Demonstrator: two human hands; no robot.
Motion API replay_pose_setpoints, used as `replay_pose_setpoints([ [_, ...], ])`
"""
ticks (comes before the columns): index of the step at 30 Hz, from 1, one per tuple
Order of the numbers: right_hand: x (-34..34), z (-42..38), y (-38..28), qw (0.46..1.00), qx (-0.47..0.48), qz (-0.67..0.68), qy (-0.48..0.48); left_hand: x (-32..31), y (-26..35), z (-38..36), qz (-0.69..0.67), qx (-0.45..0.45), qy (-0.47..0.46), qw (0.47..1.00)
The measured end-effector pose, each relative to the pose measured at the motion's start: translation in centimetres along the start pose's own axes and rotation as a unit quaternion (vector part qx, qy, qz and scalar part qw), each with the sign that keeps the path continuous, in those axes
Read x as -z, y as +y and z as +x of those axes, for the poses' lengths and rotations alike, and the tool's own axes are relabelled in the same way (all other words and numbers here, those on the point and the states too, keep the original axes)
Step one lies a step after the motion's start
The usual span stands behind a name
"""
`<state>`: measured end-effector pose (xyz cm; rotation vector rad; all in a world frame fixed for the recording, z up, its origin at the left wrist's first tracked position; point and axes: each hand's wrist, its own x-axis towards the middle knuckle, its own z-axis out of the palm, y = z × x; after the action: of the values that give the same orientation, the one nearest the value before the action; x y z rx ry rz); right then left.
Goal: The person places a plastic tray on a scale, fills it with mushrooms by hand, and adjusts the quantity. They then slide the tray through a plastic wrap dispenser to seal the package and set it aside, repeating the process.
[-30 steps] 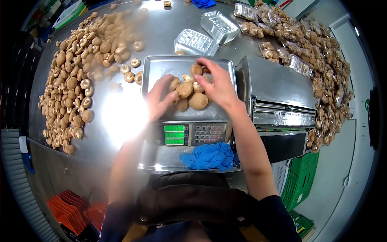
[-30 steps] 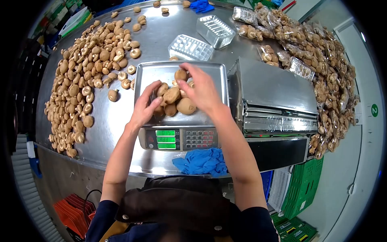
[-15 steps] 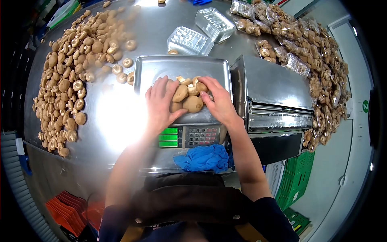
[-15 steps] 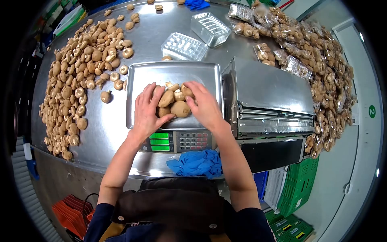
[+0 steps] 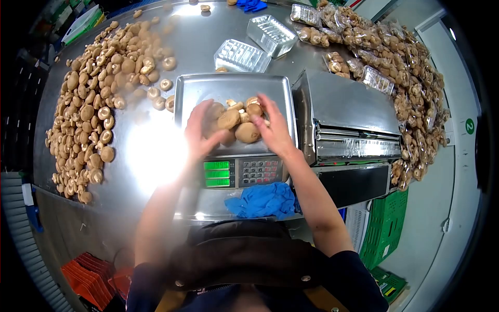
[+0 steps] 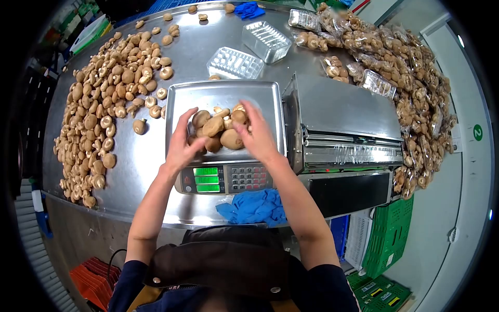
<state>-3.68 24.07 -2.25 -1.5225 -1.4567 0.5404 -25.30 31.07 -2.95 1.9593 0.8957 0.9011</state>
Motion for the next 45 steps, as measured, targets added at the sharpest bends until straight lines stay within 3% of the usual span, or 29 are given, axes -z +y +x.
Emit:
replay_pose_setpoints([
  [2,0.7,-0.1,0.4,0.998,-0.053,0.040,0.012,0.6,1.2,-0.8,-0.117,0.086,0.020,0.989],
  [3,1.0,-0.1,0.6,0.995,-0.079,0.060,0.019,0.5,0.4,-1.1,-0.080,0.082,0.068,0.991],
  [5,1.2,-0.4,1.5,0.994,-0.080,0.019,0.065,0.5,-0.7,-2.0,-0.146,0.192,0.132,0.962],
  [6,1.7,-0.5,1.6,0.992,-0.105,0.004,0.069,0.4,-2.5,-2.4,-0.121,0.179,0.171,0.961],
  [9,1.7,-0.6,3.3,0.980,-0.187,-0.052,0.046,1.1,-2.8,-2.9,-0.136,0.299,0.122,0.937],
  [12,0.5,-0.3,2.9,0.976,-0.183,-0.120,-0.014,1.4,0.0,-2.1,-0.221,0.387,0.057,0.893],
  [15,0.3,0.0,2.2,0.976,-0.193,-0.100,-0.015,0.8,0.6,-2.1,-0.174,0.357,0.069,0.915],
  [19,0.2,-0.8,1.6,0.980,-0.199,-0.013,0.004,0.1,0.7,-2.6,-0.213,0.324,0.135,0.912],
  [21,0.7,-1.7,0.8,0.979,-0.204,-0.015,0.018,0.7,-0.5,-2.8,-0.244,0.303,0.106,0.915],
  [22,1.6,-1.7,-0.8,0.973,-0.230,-0.027,0.008,1.2,-4.0,-3.7,-0.190,0.224,0.067,0.954],
  [23,1.9,-2.2,-1.0,0.978,-0.198,-0.053,0.039,2.3,-1.1,-3.3,-0.194,0.263,0.032,0.944],
  [25,3.6,-2.7,-2.5,0.984,-0.162,-0.045,0.067,2.8,0.9,-3.1,-0.210,0.245,0.008,0.947],
  [29,9.1,-3.4,-4.8,0.987,-0.140,-0.028,0.069,0.4,6.2,-2.7,-0.228,0.216,0.036,0.949],
  [33,16.2,-4.0,-1.6,0.990,-0.128,-0.006,0.050,-5.7,12.3,-0.9,-0.220,0.235,0.040,0.946],
  [37,25.5,-4.6,3.1,0.985,-0.163,-0.011,0.061,-14.4,15.2,3.3,-0.229,0.202,-0.031,0.952],
  [39,30.1,-4.6,6.0,0.983,-0.165,-0.033,0.072,-19.1,13.7,6.1,-0.233,0.165,-0.056,0.957],
  [45,39.4,-4.2,14.0,0.976,-0.190,-0.017,0.106,-30.4,17.7,12.7,-0.173,0.216,-0.115,0.954],
])
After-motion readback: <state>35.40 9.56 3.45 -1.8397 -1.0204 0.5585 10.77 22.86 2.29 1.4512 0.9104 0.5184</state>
